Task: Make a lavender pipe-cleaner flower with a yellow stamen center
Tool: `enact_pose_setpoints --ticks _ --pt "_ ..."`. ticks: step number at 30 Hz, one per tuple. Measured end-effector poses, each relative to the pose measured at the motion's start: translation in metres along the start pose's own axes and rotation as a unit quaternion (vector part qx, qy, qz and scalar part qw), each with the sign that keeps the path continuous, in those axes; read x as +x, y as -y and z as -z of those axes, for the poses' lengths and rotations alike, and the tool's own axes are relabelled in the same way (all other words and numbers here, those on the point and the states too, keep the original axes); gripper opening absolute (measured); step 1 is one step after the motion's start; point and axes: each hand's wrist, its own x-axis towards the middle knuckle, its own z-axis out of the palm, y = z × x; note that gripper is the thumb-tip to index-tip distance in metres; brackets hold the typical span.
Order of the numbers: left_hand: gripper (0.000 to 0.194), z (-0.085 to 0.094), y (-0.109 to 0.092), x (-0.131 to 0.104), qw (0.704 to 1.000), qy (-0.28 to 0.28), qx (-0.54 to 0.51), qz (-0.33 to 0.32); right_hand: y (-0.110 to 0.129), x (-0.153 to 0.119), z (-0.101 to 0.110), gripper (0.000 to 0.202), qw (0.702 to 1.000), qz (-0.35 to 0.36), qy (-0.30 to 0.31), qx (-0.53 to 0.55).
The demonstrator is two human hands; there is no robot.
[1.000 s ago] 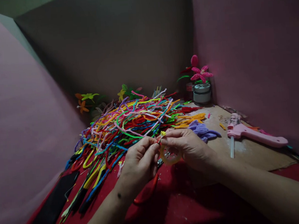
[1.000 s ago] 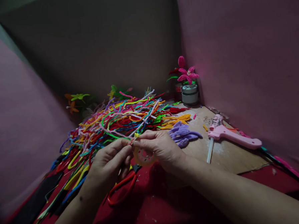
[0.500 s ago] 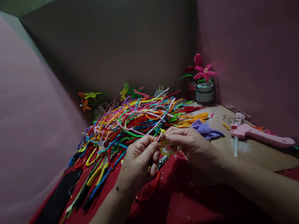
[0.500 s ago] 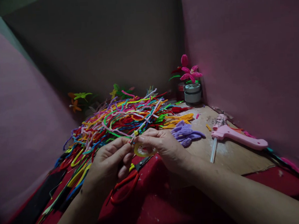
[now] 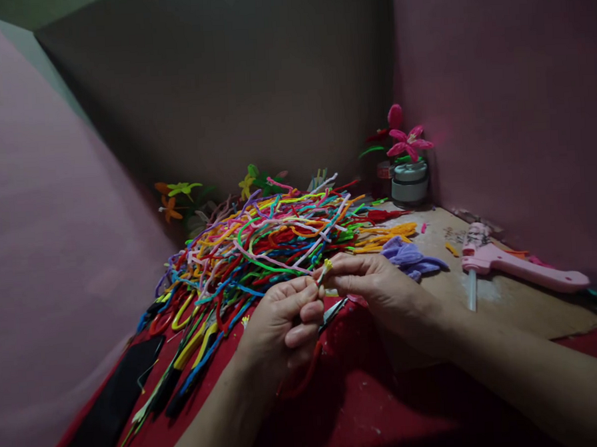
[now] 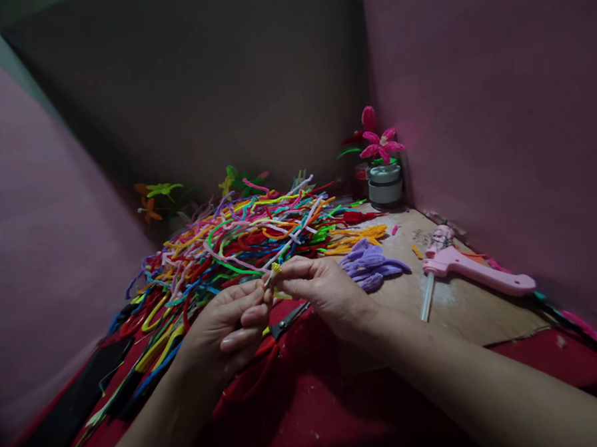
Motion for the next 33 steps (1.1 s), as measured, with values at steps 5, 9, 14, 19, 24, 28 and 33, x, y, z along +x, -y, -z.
enact_pose_setpoints --ticks 5,9,14,19,24,28,33 --pt "0.007 -0.002 0.002 0.001 0.998 0.041 -0.037 0.010 -0.002 -0.003 -0.002 0.008 0.999 -0.016 -0.011 0.027" --pt "0.009 0.000 0.003 0.002 0.999 0.044 -0.019 0.019 0.001 -0.004 -0.002 0.010 1.000 -0.003 -0.016 0.001" --pt "0.021 -0.003 0.006 0.002 0.975 -0.031 0.208 -0.076 0.000 -0.004 -0.004 0.010 0.998 0.018 -0.063 -0.023" --pt "0.015 -0.007 0.019 0.002 0.816 -0.179 0.483 -0.261 -0.003 -0.004 -0.004 0.010 0.992 0.010 -0.116 -0.052" --pt "0.017 -0.005 0.018 0.003 0.855 -0.177 0.430 -0.227 0.000 -0.005 -0.003 0.009 0.996 0.010 -0.074 -0.044" --pt "0.019 -0.005 0.006 -0.001 0.941 -0.129 0.296 -0.106 0.004 -0.004 -0.003 0.007 0.998 -0.001 -0.052 -0.021" --pt "0.017 0.003 0.002 0.000 0.979 -0.060 0.183 -0.073 0.005 -0.003 -0.002 0.006 0.999 0.008 -0.041 -0.027"
